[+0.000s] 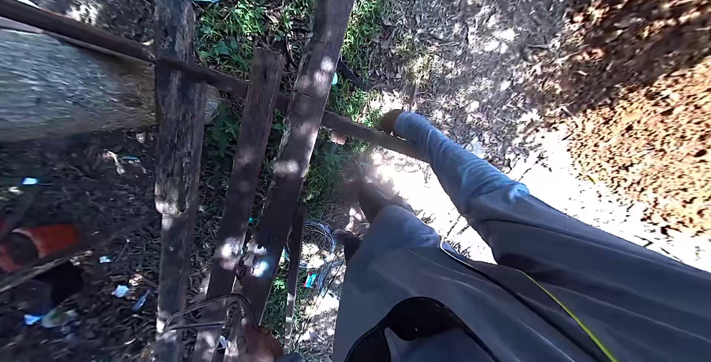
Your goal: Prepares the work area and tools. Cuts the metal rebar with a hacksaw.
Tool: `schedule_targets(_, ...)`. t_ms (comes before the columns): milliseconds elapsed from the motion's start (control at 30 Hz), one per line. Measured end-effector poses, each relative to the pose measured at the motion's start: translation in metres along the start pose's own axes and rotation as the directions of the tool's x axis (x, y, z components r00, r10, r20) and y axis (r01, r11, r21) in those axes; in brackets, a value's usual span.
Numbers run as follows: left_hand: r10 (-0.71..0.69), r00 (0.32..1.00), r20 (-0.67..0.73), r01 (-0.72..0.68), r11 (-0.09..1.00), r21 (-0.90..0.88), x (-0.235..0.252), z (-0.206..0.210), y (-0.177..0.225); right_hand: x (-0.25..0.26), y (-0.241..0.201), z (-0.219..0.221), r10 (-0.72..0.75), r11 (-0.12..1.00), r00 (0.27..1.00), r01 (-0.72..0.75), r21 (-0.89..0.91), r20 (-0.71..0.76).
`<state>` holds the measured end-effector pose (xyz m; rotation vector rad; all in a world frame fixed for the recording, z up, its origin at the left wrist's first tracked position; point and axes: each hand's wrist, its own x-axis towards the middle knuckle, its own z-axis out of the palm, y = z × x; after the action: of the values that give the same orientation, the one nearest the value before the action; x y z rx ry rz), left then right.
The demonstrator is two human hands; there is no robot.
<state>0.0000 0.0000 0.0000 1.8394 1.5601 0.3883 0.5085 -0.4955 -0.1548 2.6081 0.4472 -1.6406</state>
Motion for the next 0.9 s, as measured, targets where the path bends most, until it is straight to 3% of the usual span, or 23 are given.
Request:
schedule_targets(167, -0.038, 0.997, -0.071, 0.028, 0.989, -0.143, -0.016, 0.005, 0.033, -0.031, -0.006, -0.011, 0.016, 1.000, 1.000, -0.016, 0.018, 0.009)
schedule_targets(233, -0.058, 0.995, -0.075, 0.041, 0.977, -0.208, -0.022, 0.006, 0.042, -0.035, 0.006, 0.001, 0.150, 0.961, 0.981, -0.116, 0.251, -0.120)
schedule_targets(300, -0.026, 0.998, -0.062, 0.008, 0.962, -0.271, -0.030, 0.006, 0.048, -0.062, 0.014, 0.011, 0.419, 0.779, 0.839, -0.136, 0.612, -0.347)
schedule_targets(333, -0.019, 0.998, -0.056, 0.003, 0.961, -0.275, -0.039, 0.004, 0.053, -0.088, 0.010, 0.008, 0.485, 0.724, 0.758, -0.067, 0.687, -0.437)
schedule_targets(400, -0.036, 0.997, -0.068, 0.015, 0.961, -0.277, -0.061, 0.000, 0.073, -0.144, -0.013, 0.002, 0.461, 0.719, 0.677, 0.094, 0.689, -0.574)
schedule_targets(500, -0.017, 0.999, -0.036, 0.000, 0.902, -0.432, -0.094, -0.003, 0.085, -0.198, -0.069, 0.026, 0.189, 0.697, 0.649, 0.440, 0.566, -0.737)
schedule_targets(600, 0.124, 0.992, 0.019, -0.088, 0.792, -0.604, -0.131, -0.001, 0.065, -0.234, -0.153, 0.079, -0.291, 0.417, 0.646, 0.749, 0.514, -0.706)
schedule_targets(667, 0.148, 0.987, 0.054, -0.079, 0.761, -0.644, -0.165, -0.002, 0.052, -0.255, -0.206, 0.123, -0.565, 0.238, 0.630, 0.743, 0.625, -0.533)
schedule_targets(733, 0.117, 0.986, 0.120, -0.011, 0.758, -0.652, -0.203, -0.014, 0.042, -0.276, -0.255, 0.165, -0.766, 0.172, 0.561, 0.648, 0.742, -0.312)
schedule_targets(833, 0.182, 0.974, 0.136, -0.046, 0.745, -0.665, -0.255, -0.037, 0.004, -0.323, -0.318, 0.222, -0.836, 0.127, 0.528, 0.450, 0.884, -0.150)
schedule_targets(900, 0.255, 0.963, 0.084, -0.146, 0.761, -0.632, -0.282, -0.054, -0.027, -0.337, -0.339, 0.253, -0.909, 0.066, 0.406, 0.351, 0.934, -0.089)
